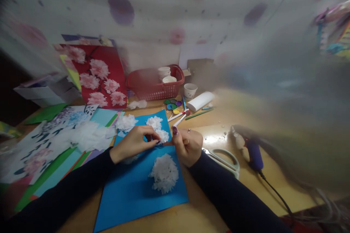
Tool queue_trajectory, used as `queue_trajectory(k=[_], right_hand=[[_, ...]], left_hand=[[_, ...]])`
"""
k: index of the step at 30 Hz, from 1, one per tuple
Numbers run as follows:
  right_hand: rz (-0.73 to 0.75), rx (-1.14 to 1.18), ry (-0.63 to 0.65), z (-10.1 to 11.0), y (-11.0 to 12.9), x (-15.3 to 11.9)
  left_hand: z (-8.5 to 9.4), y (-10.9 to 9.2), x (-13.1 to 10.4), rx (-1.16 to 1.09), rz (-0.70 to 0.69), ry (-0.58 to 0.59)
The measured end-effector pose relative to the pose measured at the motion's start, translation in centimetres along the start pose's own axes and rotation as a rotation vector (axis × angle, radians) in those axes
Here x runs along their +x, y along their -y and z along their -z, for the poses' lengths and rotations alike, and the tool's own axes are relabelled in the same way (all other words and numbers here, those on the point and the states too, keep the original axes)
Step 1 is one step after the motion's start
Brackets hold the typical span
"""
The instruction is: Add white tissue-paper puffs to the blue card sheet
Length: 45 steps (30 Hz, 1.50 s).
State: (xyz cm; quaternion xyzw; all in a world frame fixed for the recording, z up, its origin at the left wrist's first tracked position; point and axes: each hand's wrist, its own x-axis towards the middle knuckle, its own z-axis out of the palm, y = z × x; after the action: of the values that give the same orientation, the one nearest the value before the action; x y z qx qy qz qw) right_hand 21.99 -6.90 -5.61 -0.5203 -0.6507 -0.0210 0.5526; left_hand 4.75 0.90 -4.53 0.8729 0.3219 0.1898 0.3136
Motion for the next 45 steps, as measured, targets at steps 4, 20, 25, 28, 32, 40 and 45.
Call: queue_trajectory(k=[4,20,25,28,32,40,45], right_hand=[[-0.013,0.008,-0.003,0.2,0.3,0.1],[0.116,-0.117,0.036,-0.6,-0.1,0.2],[0.152,-0.128,0.042,-0.6,-0.1,0.5],[0.179,-0.147,0.064,-0.7,-0.3,0.3],[0.116,-0.166,0.112,-1.0,-0.5,0.1],[-0.054,-0.071,0.099,-1.7,-0.3,0.0],[-0.089,0.004,-0.017,-1.1,-0.5,0.0]], left_hand=[[0.1,-0.4,-0.1,-0.065,0.053,0.061],[-0.8,0.3,0.2,0.069,-0.001,0.000],[-0.1,0.5,-0.1,0.072,0.004,0.004],[0.9,0.9,-0.4,0.154,0.020,-0.035],[1.7,1.3,-0.7,0.289,0.055,-0.032],[1.5,1.0,-0.8,0.365,0.133,0.102],[1.5,0.7,-0.9,0.387,0.130,0.128]])
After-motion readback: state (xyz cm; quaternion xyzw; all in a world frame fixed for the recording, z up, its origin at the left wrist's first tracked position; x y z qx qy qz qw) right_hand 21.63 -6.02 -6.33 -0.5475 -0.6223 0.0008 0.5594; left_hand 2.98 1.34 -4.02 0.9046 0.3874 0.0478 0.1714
